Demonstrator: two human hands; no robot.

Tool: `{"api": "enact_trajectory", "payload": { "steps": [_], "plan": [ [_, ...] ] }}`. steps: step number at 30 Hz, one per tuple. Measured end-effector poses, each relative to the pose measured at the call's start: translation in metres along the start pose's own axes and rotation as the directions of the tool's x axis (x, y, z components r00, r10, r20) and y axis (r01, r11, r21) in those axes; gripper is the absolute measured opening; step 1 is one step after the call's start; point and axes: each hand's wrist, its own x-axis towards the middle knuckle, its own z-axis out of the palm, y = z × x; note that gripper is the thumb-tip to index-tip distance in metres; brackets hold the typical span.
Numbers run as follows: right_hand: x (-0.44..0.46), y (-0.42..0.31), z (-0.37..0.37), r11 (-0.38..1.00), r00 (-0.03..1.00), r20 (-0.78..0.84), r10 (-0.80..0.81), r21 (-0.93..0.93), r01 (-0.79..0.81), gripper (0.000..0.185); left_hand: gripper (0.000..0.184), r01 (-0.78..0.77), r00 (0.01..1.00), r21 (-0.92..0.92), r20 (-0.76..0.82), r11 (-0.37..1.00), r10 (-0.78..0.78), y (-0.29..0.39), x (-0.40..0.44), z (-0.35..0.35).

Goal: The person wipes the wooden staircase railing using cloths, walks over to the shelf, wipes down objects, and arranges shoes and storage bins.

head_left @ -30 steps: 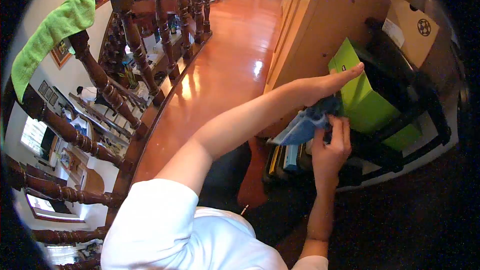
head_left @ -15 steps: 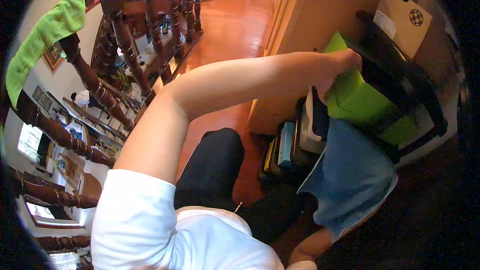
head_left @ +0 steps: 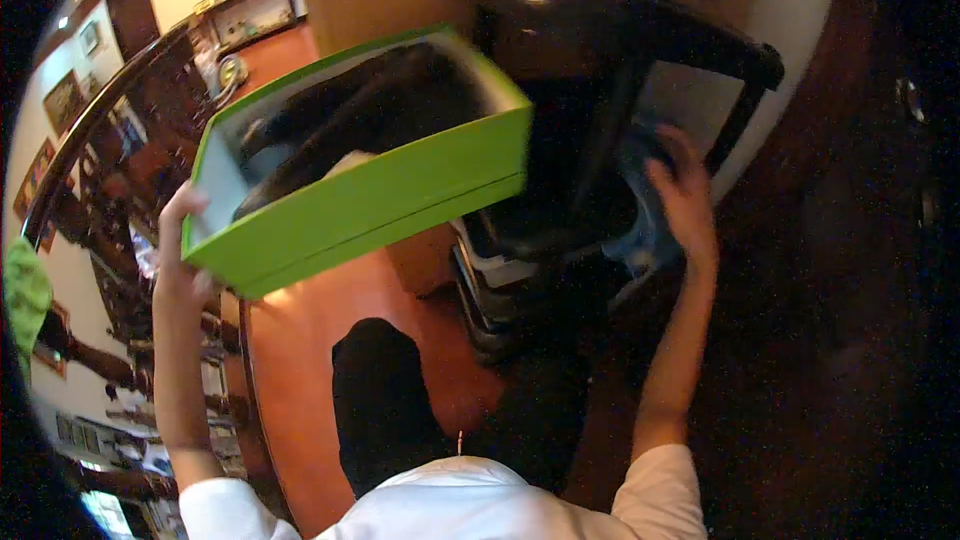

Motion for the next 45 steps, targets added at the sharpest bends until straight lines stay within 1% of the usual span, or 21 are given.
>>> {"api": "enact_trajectory", "payload": {
  "steps": [2,4,5,7,9,11,13,16,17,18,20,22,23,25,29,32,34,36,39,43,45],
  "plan": [
    [0.027,0.005,0.022,0.915,0.955,0.295,0.021,-0.391,0.101,0.042,0.033,0.461,0.87,-0.323,-0.02,0.827,-0.493,-0.002,-0.016,-0.019],
    [0.074,0.06,0.05,0.862,0.915,0.398,0.073,-0.486,0.143,0.036,0.04,0.743,0.51,-0.558,0.113,0.37,-0.852,0.002,-0.025,-0.035],
    [0.086,0.074,0.043,0.752,0.886,0.448,0.118,-0.623,0.215,0.035,0.04,0.744,0.511,-0.556,0.117,0.37,-0.851,0.004,-0.025,-0.04],
    [0.116,0.106,0.05,0.618,0.855,0.49,0.171,-0.729,0.295,0.034,0.04,0.753,0.23,-0.657,0.2,0.043,-0.952,0.006,-0.024,-0.048],
    [0.14,0.126,0.082,0.902,0.893,0.405,-0.198,-0.281,0.328,0.04,0.042,0.768,0.243,-0.635,0.166,0.084,-0.956,0.006,-0.03,-0.049],
    [0.126,0.082,0.131,0.857,0.75,0.6,-0.28,-0.196,0.477,0.044,0.043,0.813,0.226,-0.576,0.18,0.084,-0.957,0.006,-0.031,-0.054],
    [0.09,-0.017,0.144,0.919,0.518,0.821,-0.239,0.019,0.394,0.048,0.042,0.783,0.202,-0.621,0.227,0.018,-0.953,0.006,-0.041,-0.051],
    [0.091,-0.009,0.153,0.937,0.581,0.77,-0.262,0.057,0.346,0.049,0.042,0.734,0.179,-0.675,0.306,-0.08,-0.935,0.007,-0.051,-0.044],
    [0.103,-0.005,0.149,0.797,0.554,0.646,-0.525,0.145,0.586,0.048,0.043,0.722,0.2,-0.686,0.338,-0.095,-0.92,0.005,-0.055,-0.044],
    [0.108,-0.007,0.142,0.796,0.555,0.645,-0.525,0.142,0.588,0.048,0.044,0.706,0.222,-0.7,0.37,-0.113,-0.902,0.002,-0.061,-0.043],
    [0.115,-0.005,0.122,0.896,0.638,0.743,-0.203,-0.122,0.428,0.045,0.044,0.717,0.211,-0.692,0.324,-0.079,-0.922,-0.004,-0.07,-0.045],
    [0.132,0.077,0.128,0.93,0.781,0.607,-0.145,0.353,-0.101,0.042,0.044,0.709,0.218,-0.701,0.33,-0.084,-0.918,0.008,-0.062,-0.042],
    [0.147,0.092,0.115,0.99,0.842,0.532,-0.093,0.139,0.021,0.042,0.044,0.712,0.211,-0.697,0.334,-0.09,-0.919,0.011,-0.051,-0.042],
    [0.154,0.104,0.086,0.79,0.902,0.431,-0.014,-0.549,0.274,0.042,0.044,0.687,0.228,-0.723,0.31,-0.074,-0.923,0.017,-0.049,-0.041],
    [0.152,0.085,0.075,0.415,0.915,0.367,0.171,-0.869,0.271,0.042,0.043,0.724,0.231,-0.686,0.339,-0.072,-0.912,0.015,-0.063,-0.053],
    [0.15,0.03,0.095,0.437,0.774,0.605,0.188,-0.757,0.486,0.042,0.042,0.694,0.183,-0.718,0.236,-0.044,-0.955,0.014,-0.044,-0.039],
    [0.125,0.035,0.13,0.818,0.735,0.626,-0.261,-0.261,0.513,0.042,0.041,0.681,0.167,-0.731,0.215,-0.046,-0.962,0.006,-0.055,-0.042],
    [0.103,-0.013,0.144,0.822,0.513,0.754,-0.41,0.062,0.566,0.042,0.044,0.691,0.18,-0.721,0.252,-0.06,-0.951,-0.001,-0.07,-0.053],
    [0.091,-0.015,0.15,0.786,0.686,0.557,-0.468,-0.093,0.612,0.038,0.047,0.696,0.181,-0.711,0.308,-0.099,-0.934,-0.001,-0.075,-0.056],
    [0.134,0.016,0.123,0.814,0.639,0.687,-0.345,-0.119,0.568,0.034,0.047,0.68,0.177,-0.725,0.301,-0.105,-0.937,-0.001,-0.073,-0.052],
    [0.148,0.033,0.102,0.816,0.746,0.612,-0.262,-0.272,0.51,0.032,0.043,0.699,0.179,-0.712,0.256,-0.061,-0.95,0.008,-0.064,-0.045]
  ]
}}
